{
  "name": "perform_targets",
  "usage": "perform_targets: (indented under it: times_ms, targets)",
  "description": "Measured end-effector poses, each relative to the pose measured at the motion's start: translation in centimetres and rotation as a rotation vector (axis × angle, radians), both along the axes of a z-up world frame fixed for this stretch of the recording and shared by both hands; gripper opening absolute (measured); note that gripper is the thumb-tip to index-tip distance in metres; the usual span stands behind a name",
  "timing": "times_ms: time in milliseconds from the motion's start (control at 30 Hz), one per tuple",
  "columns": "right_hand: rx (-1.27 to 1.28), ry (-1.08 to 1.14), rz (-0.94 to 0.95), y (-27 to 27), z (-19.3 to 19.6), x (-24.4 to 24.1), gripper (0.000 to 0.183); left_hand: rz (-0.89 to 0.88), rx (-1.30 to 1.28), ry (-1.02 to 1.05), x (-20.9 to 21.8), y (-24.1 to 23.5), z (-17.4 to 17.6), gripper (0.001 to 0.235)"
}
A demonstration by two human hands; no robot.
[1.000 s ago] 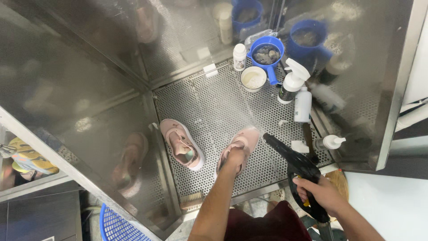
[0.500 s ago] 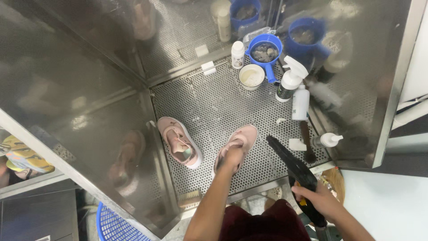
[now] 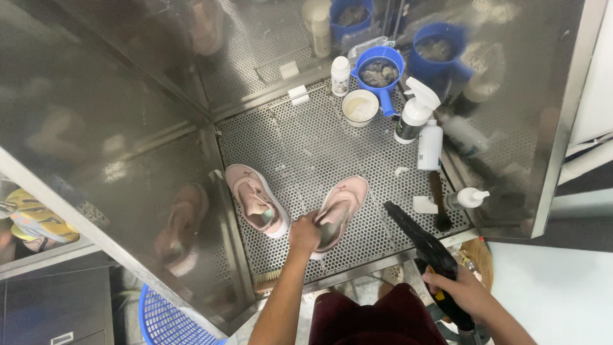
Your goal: The person uses a handheld pressure washer to clean a pair of pink sneakers on a perforated metal work surface. They hold one shoe at a time, spraying the upper, sole, and interior while rotating the shoe to cover different areas. Cleaning supplies and containers are visible nearby.
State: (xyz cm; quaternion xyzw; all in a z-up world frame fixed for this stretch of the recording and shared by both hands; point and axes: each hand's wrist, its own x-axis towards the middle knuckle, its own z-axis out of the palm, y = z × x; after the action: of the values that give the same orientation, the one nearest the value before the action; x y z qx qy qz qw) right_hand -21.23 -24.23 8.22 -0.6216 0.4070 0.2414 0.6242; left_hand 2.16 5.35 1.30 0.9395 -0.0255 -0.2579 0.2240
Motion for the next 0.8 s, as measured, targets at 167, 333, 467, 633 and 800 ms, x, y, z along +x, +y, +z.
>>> perform_targets:
  times_ms: [167,333,467,633,800]
  targets:
    - [-0.056,-0.128,0.039,-0.6,-0.3,-0.1,0.03,0.053,-0.035,-0.24,-0.2,-0.1,-1.1,0.054]
    - [-0.152,-0.162,0.09,-1.7,-1.0,-1.3,0.034,-0.266,-0.048,-0.713,-0.1,-0.9,1.8,0.086]
    - [-0.226,-0.074,0.116,-2.3,-0.6,-1.7,0.038,-0.373,-0.112,-0.633,0.4,-0.1,2.0,0.105]
    - [-0.316,0.057,0.222,-2.6,1.1,-1.7,0.044,-0.354,-0.164,-0.552,2.4,0.7,0.0,0.101]
    - [-0.433,0.021,0.326,-2.6,2.4,-1.6,0.043,-0.318,-0.256,-0.559,3.1,0.4,-0.1,0.091]
